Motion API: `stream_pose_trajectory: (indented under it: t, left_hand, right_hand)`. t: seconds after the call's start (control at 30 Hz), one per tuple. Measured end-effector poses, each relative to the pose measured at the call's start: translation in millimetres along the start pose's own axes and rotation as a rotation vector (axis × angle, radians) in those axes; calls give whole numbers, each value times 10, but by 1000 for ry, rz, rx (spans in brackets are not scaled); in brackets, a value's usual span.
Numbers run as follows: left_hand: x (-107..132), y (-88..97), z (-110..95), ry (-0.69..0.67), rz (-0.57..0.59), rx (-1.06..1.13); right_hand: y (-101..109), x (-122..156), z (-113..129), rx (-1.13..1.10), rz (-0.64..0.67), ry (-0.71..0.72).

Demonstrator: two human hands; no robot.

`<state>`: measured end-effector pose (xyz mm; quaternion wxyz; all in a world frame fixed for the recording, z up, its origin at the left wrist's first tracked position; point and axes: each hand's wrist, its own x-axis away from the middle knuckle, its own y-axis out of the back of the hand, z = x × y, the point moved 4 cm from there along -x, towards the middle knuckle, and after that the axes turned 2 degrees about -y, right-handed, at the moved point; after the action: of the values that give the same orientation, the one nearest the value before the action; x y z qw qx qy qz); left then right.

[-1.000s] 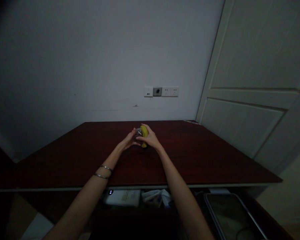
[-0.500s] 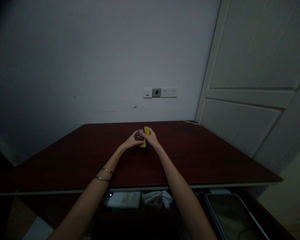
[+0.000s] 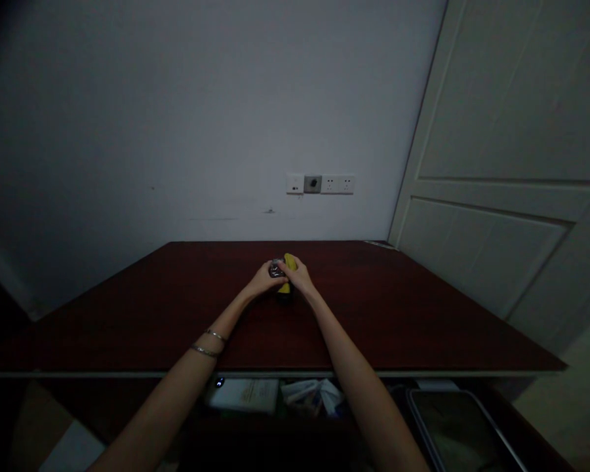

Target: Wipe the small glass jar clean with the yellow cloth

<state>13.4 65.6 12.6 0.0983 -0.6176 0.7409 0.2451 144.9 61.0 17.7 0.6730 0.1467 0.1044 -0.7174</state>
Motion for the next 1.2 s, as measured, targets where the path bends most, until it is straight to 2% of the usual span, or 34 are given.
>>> stream_pose_trajectory:
  t: [0.2, 0.4, 0.6, 0.8, 0.97, 1.2]
  left_hand:
    - [6, 6, -13, -1, -85, 58]
    - [20, -83, -63, -45, -77, 185]
    - [49, -124, -95, -37, -91, 206]
    - [49, -154, -4, 18, -57, 205]
    - [39, -133, 0, 11, -134, 176]
    - [38, -147, 3, 5, -146, 181]
  right_hand:
    - [-3, -35, 7, -47, 2, 77]
    - [21, -52, 43, -119, 8, 126]
    - [18, 69, 212, -28, 26, 233]
    - [7, 151, 322, 116, 94, 415]
    - [14, 90, 231, 119, 72, 360]
    - [4, 100, 190, 139, -6, 296]
